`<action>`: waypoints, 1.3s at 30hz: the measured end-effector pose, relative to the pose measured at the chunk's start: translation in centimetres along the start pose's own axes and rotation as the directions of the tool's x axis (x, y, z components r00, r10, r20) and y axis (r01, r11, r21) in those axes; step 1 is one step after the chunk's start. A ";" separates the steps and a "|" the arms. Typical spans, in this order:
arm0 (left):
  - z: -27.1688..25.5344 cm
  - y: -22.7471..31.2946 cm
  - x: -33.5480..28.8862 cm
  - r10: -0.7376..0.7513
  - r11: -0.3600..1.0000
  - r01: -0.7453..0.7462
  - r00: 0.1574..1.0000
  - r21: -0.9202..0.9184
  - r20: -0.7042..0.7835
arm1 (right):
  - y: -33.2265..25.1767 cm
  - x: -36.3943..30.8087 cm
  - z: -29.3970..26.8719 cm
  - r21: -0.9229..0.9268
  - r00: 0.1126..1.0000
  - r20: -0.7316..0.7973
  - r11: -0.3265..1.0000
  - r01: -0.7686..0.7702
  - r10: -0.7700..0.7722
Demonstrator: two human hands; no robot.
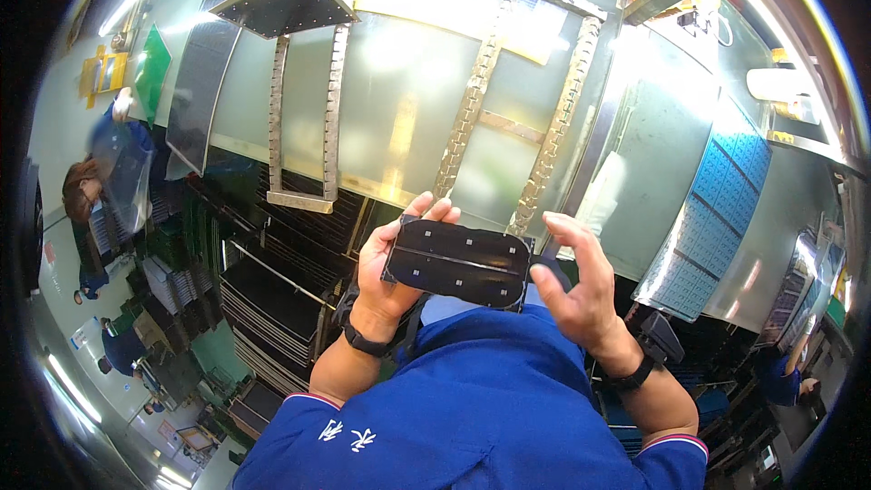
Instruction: Handling industrial frames and components, inspecting them on a light table, and assisting with stacking green circuit boards.
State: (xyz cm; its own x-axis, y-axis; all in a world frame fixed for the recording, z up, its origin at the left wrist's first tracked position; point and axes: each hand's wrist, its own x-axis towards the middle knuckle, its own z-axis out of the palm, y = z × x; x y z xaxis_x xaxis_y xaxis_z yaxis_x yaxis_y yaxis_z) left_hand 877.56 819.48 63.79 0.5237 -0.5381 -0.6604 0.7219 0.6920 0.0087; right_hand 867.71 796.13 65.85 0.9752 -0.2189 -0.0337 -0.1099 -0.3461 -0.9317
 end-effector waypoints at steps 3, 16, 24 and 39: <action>0.1 0.2 0.1 0.033 0.999 -0.034 0.999 -0.029 -0.029 | -0.8 -0.5 -0.1 -0.072 0.942 -0.001 0.940 0.334 -0.335; 0.4 0.3 0.2 0.073 0.997 -0.073 0.997 0.032 -0.001 | -1.0 -1.3 -0.5 0.042 0.757 0.180 0.773 0.633 -0.629; 0.6 0.0 0.2 0.058 0.998 -0.058 0.998 0.012 0.023 | -0.9 -1.2 -0.2 -0.011 0.733 0.188 0.745 0.667 -0.653; 0.8 -0.2 0.0 0.042 0.999 -0.043 0.998 0.012 0.035 | -0.6 -1.2 -0.1 -0.013 0.718 0.171 0.727 0.687 -0.675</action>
State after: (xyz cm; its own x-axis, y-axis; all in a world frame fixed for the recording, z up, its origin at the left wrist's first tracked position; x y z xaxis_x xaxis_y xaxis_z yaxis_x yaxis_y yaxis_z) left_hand 877.75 818.93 64.41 0.5692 -0.5245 -0.6331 0.7043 0.7084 0.0463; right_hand 866.63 796.51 66.45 0.8069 0.2326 0.5430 0.5873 -0.4137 -0.6956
